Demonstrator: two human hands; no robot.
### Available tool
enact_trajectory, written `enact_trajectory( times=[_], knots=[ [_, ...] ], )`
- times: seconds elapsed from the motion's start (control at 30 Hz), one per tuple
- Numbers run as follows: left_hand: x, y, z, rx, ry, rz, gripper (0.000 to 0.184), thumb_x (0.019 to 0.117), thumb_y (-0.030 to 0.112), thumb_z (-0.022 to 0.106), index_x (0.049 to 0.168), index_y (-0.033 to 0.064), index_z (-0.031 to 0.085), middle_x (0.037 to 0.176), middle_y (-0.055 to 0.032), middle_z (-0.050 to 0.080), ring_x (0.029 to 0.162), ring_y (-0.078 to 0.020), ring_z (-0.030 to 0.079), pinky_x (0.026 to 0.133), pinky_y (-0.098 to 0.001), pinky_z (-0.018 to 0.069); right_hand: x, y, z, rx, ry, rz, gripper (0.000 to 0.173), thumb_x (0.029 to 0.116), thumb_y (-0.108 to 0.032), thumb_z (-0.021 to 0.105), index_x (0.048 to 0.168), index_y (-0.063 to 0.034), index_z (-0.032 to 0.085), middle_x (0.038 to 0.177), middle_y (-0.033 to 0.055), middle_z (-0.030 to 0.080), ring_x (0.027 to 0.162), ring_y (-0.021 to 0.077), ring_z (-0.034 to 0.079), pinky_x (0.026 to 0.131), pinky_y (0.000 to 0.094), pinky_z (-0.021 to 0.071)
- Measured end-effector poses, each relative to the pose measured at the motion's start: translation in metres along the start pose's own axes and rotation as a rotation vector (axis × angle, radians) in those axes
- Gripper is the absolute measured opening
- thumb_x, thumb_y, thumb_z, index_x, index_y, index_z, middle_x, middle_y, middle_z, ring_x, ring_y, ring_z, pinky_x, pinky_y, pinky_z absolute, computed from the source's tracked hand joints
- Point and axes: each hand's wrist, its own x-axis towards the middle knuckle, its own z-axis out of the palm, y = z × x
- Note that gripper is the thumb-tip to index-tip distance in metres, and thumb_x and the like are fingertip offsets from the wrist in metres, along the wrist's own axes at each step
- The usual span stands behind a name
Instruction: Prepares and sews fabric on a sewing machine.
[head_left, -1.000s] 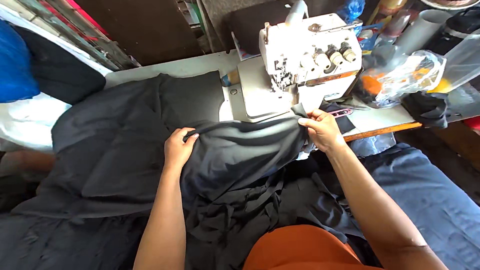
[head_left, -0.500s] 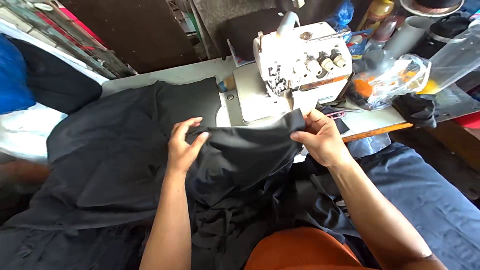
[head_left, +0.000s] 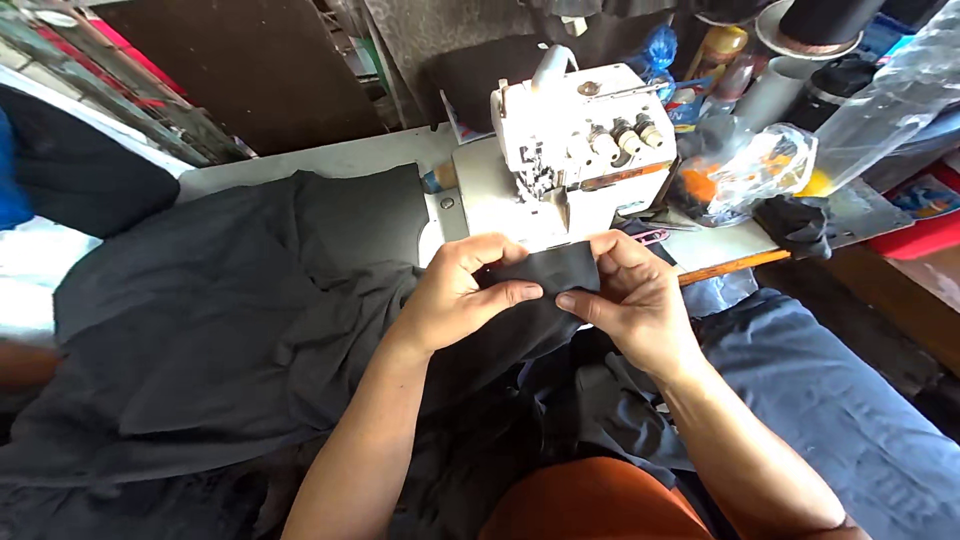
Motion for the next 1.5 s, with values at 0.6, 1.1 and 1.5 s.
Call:
enact_trajectory(
  times=[0.6, 1.1, 1.5],
  knots=[
    [-0.005, -0.011, 0.025, 0.272, -0.024, -0.116, 0.018, 0.0887, 0.026, 0.076, 0.095, 0.0087, 0.075, 0.087, 0.0056, 0.072, 0.081, 0.0037, 0.066, 0.074, -0.0147, 0.0557, -0.009, 0.000, -0.033, -0.248, 0.077, 0.025, 0.006, 0.0902, -0.005, 0.073, 0.096, -0.0062, 0.072, 0.088, -0.0011, 0.072, 0.077, 0.0040, 0.068, 0.070, 0.0190, 0.0588],
    [-0.073, -0.023, -0.043, 0.334, 0.068, -0.308, 0.019, 0.0786, 0.028, 0.082, 0.091, 0.0145, 0.074, 0.088, 0.0110, 0.069, 0.085, 0.0048, 0.064, 0.078, -0.0136, 0.0536, -0.006, 0.004, -0.021, -0.276, -0.036, -0.027, 0.007, 0.0892, -0.004, 0.073, 0.095, -0.0055, 0.072, 0.093, -0.0012, 0.072, 0.081, 0.0026, 0.068, 0.073, 0.0186, 0.0592],
    [-0.086, -0.033, -0.042, 0.349, 0.116, -0.234, 0.012, 0.0946, 0.015, 0.066, 0.095, 0.0065, 0.074, 0.090, 0.0055, 0.070, 0.085, 0.0048, 0.065, 0.080, -0.0125, 0.0536, -0.003, 0.014, -0.014, -0.200, 0.015, -0.002, 0.007, 0.0893, -0.003, 0.073, 0.094, -0.0074, 0.071, 0.087, -0.0021, 0.070, 0.075, 0.0038, 0.065, 0.069, 0.0199, 0.0574]
  ],
)
